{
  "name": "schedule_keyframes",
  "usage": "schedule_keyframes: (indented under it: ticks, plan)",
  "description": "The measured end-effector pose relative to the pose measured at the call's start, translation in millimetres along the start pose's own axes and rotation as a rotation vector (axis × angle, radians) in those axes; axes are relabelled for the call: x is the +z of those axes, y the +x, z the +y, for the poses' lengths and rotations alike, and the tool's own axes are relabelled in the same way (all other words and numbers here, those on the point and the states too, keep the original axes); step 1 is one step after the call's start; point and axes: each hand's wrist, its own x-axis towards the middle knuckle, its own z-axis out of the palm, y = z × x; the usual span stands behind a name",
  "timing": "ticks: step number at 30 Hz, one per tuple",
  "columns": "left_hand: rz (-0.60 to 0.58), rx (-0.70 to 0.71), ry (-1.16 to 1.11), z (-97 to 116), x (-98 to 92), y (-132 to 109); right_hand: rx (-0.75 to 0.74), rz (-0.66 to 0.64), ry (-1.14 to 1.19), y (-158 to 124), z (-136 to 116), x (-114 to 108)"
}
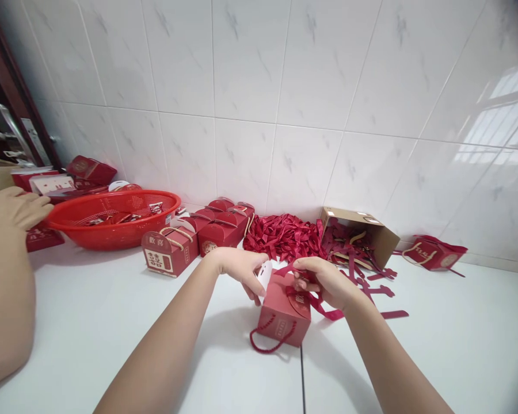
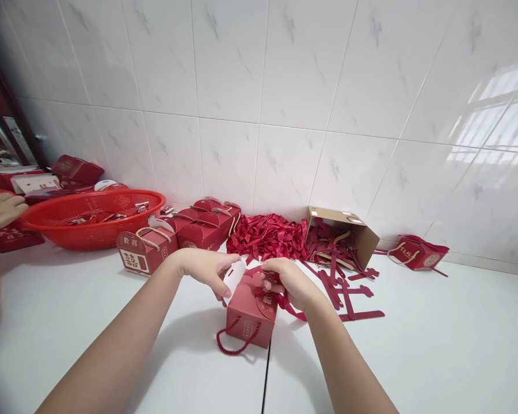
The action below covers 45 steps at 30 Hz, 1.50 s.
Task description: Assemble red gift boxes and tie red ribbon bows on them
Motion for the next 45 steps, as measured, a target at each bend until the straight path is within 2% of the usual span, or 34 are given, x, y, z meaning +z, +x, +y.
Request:
schedule_keyframes:
  ticks: [3, 7, 10, 20, 30, 38, 45]
  plan:
    - [-0.082, 0.045, 0.005, 1.8, 1.7, 1.2, 0.013, -0.025, 0.041, -3.3, -3.0, -5.6]
    - [-0.02, 0.006, 0.116, 0.9, 0.3, 1.8, -0.017, -0.066, 0.107, -6.5, -7.1, -1.7]
    - [-0.02, 0.009, 0.129, -2.6, -2.0, 2.9, -0.045, -0.054, 0.091, -7.0, -7.5, 6.6]
    - [0.067, -0.036, 0.355, -1.8, -6.0, 1.0, 0.011, -0.024, 0.004, -6.0, -4.7, 18.8]
    - [0.076, -0.066, 0.3, -0.7, -5.9, -1.7, 0.032, 0.015, -0.101, -2.6, 0.0, 20.5]
    - [0.092, 0.075, 0.165, -10.5, -15.6, -17.9, 0.055, 0.041, -0.109, -0.3, 2.6, 21.3]
    - [0.162, 0.093, 0.215, -2.8, -9.6, -12.6, 0.046, 0.025, -0.122, 0.9, 4.0, 19.4]
